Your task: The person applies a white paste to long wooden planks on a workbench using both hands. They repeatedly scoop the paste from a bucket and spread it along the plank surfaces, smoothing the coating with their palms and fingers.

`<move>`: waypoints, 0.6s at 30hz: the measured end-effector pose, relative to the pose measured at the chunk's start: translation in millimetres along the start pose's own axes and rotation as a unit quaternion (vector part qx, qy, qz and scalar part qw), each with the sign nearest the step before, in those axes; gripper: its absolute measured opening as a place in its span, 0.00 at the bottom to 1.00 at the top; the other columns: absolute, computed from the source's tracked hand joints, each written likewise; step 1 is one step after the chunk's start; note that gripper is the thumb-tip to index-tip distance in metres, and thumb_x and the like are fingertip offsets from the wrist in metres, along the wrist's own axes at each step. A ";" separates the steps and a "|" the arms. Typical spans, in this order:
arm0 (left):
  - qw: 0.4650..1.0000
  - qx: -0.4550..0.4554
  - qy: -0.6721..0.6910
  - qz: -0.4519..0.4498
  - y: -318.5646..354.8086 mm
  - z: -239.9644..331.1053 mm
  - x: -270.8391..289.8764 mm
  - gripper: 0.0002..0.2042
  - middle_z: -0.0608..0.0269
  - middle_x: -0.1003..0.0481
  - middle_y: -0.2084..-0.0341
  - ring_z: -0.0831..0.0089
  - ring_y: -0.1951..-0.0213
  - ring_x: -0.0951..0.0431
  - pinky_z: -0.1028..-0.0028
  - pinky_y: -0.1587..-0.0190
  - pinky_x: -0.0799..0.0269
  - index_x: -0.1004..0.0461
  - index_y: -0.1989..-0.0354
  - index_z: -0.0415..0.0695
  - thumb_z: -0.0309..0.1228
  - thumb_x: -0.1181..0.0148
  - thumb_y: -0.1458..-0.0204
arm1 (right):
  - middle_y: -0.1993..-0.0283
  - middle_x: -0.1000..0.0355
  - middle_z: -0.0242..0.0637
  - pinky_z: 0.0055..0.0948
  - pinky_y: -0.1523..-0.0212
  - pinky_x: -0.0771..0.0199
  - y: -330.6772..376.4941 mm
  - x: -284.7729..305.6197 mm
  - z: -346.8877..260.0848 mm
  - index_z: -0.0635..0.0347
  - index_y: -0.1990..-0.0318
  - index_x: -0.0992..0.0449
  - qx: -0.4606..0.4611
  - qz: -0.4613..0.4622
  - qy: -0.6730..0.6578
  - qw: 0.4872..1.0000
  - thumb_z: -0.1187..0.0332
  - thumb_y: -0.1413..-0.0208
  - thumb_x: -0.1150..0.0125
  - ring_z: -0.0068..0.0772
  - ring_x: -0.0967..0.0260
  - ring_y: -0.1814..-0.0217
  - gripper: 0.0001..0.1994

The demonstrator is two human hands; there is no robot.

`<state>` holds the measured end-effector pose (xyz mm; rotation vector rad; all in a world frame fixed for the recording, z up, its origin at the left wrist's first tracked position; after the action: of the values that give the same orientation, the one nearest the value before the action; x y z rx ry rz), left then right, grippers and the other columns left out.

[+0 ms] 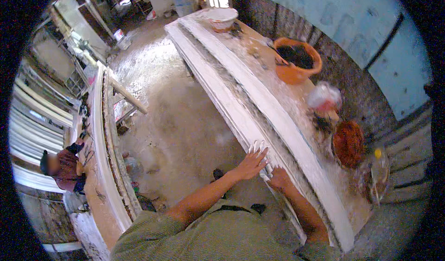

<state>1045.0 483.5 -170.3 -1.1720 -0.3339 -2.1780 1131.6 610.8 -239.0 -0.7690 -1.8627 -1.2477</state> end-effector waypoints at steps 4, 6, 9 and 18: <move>0.993 0.053 0.106 0.010 -3.9 -82.9 58.4 0.32 0.35 0.50 0.32 0.38 0.30 0.56 0.50 0.29 0.67 0.57 0.28 0.44 0.47 0.62 0.35 | 0.43 0.32 0.59 0.47 0.42 0.35 -93.7 49.2 -11.4 0.70 0.51 0.25 -0.094 0.023 -0.012 0.995 0.49 0.48 0.41 0.56 0.34 0.42 0.29; 0.995 0.073 0.057 -0.033 -0.2 -112.9 87.9 0.29 0.42 0.59 0.29 0.41 0.28 0.61 0.48 0.29 0.74 0.57 0.28 0.42 0.45 0.70 0.32 | 0.43 0.32 0.58 0.50 0.40 0.36 -132.1 71.3 -29.1 0.67 0.48 0.25 -0.025 0.026 0.056 0.998 0.44 0.45 0.49 0.55 0.35 0.39 0.32; 0.988 0.117 0.097 0.032 -12.1 -161.4 155.3 0.30 0.39 0.57 0.30 0.40 0.29 0.60 0.49 0.29 0.72 0.57 0.28 0.42 0.45 0.67 0.33 | 0.38 0.35 0.57 0.49 0.36 0.39 -199.9 115.8 -37.5 0.67 0.45 0.27 -0.073 0.061 0.031 0.995 0.46 0.41 0.52 0.55 0.38 0.35 0.31; 0.940 0.180 0.231 0.175 -47.7 -325.7 267.1 0.31 0.38 0.50 0.32 0.45 0.29 0.53 0.56 0.28 0.67 0.55 0.28 0.39 0.45 0.62 0.34 | 0.34 0.38 0.56 0.52 0.30 0.52 -393.2 227.8 -77.2 0.70 0.44 0.29 0.003 -0.033 0.105 0.994 0.45 0.39 0.56 0.57 0.48 0.28 0.33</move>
<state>693.4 249.6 -134.5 -0.4558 -0.2778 -1.8965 712.7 419.5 -219.2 -0.5522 -1.7313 -1.3109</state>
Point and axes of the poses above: each hand's wrist, its own y-axis away from the middle knuckle, its own x-axis out of the back of the hand, z = x × y, the point moved 6 cm from there along -y, towards the middle knuckle
